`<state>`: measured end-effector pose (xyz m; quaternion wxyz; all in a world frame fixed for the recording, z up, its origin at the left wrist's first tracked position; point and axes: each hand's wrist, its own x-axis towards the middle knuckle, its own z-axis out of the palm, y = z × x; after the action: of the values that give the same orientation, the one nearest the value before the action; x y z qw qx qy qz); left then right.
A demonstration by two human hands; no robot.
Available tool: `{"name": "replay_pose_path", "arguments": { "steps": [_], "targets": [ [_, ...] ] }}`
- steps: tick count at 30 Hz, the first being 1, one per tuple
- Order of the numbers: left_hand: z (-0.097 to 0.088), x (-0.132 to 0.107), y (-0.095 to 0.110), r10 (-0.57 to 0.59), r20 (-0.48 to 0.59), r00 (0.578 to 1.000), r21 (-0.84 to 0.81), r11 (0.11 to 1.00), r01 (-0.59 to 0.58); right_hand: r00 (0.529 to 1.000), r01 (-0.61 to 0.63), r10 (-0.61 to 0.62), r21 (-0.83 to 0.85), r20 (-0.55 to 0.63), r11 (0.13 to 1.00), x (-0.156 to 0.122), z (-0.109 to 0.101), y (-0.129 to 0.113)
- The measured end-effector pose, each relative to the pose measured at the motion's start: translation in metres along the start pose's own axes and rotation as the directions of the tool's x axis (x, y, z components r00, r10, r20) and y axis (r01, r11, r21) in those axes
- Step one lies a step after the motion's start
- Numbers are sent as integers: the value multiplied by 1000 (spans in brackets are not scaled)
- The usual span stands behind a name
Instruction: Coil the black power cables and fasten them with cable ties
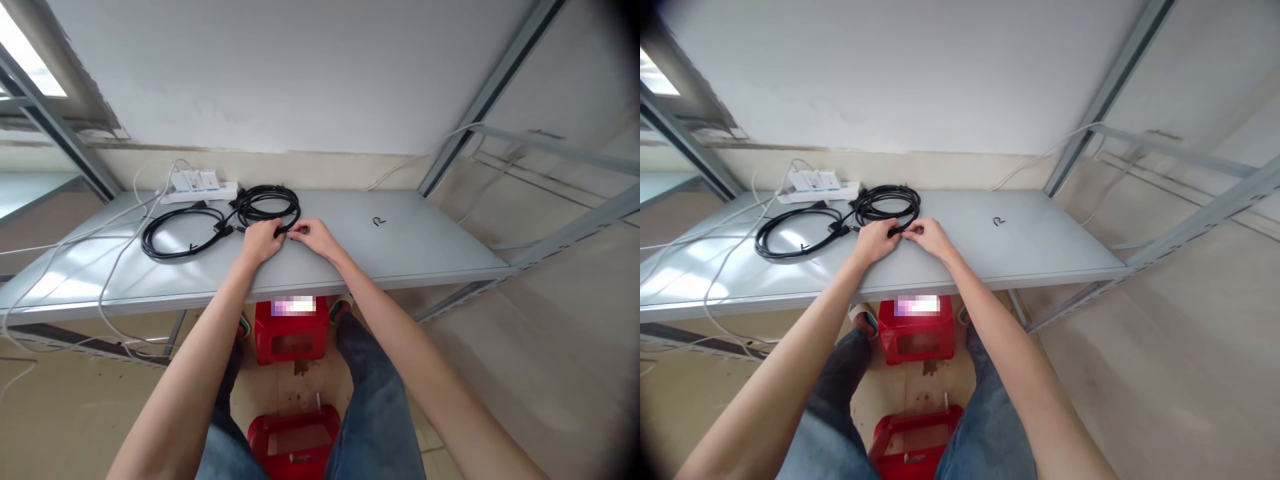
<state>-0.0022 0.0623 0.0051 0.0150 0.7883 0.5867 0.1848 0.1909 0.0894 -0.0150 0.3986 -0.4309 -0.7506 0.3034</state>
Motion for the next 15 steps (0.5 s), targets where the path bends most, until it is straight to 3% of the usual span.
{"name": "replay_pose_path", "arguments": {
  "steps": [15],
  "targets": [
    [1, 0, 0, 2, -7, 1000, -6, 1000, -2, 1000, 0, -1, 52, 11, 999, 0, -2, -3]
  ]
}}
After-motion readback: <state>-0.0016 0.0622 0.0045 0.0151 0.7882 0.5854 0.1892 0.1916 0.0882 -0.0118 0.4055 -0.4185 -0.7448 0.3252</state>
